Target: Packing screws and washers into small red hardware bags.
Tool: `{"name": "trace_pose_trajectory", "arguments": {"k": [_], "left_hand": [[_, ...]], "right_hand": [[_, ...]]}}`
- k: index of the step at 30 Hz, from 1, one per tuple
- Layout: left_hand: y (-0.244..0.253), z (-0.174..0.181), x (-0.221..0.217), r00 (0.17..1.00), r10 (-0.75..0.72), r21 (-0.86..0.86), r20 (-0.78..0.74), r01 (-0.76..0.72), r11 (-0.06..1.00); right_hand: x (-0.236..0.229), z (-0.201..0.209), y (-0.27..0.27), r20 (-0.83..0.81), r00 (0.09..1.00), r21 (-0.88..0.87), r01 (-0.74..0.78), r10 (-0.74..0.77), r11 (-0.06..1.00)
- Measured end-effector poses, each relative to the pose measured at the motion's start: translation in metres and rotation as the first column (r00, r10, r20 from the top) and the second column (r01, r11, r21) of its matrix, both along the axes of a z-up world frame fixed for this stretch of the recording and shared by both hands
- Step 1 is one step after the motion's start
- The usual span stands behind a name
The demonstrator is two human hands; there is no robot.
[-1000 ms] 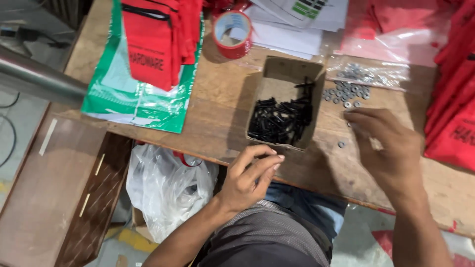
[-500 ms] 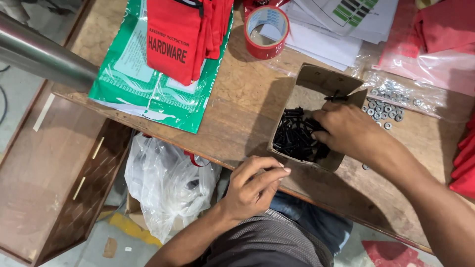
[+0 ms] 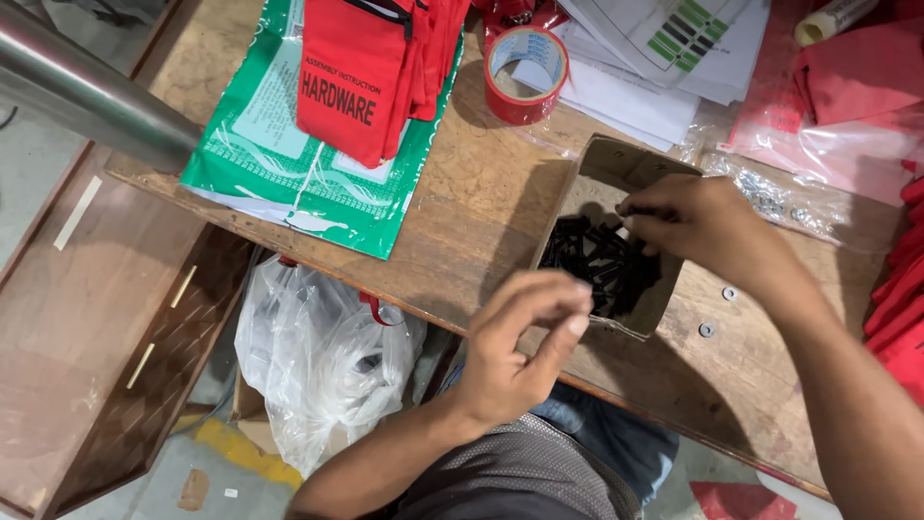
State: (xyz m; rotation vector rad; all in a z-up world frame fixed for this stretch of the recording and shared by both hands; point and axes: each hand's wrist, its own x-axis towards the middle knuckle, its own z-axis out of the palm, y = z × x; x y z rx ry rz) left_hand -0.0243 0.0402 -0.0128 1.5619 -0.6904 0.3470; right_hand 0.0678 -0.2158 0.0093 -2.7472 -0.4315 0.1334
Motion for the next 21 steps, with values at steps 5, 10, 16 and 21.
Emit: {"name": "trace_pose_trajectory", "arguments": {"k": [5, 10, 16, 21], "left_hand": [[-0.031, 0.026, 0.021, 0.854, -0.33, -0.377, -0.402, 0.173, 0.91], [-0.054, 0.01, 0.024, 0.408, -0.743, -0.819, -0.531, -0.023, 0.573], [-0.056, 0.004, 0.028, 0.32, -0.839, -0.898, -0.441, -0.174, 0.405], [-0.058, -0.005, 0.027, 0.279, -0.894, -0.931, -0.352, -0.2, 0.304]], "right_hand": [[-0.014, 0.041, -0.005, -0.484, 0.871, 0.484, 0.351, -0.089, 0.801], [-0.028, 0.069, 0.032, -0.49, 0.869, 0.437, 0.313, -0.069, 0.843], [-0.03, 0.077, 0.036, -0.328, 0.936, 0.385, 0.259, -0.131, 0.886], [-0.033, 0.082, 0.037, -0.183, 0.98, 0.207, 0.118, -0.08, 0.971]]}}
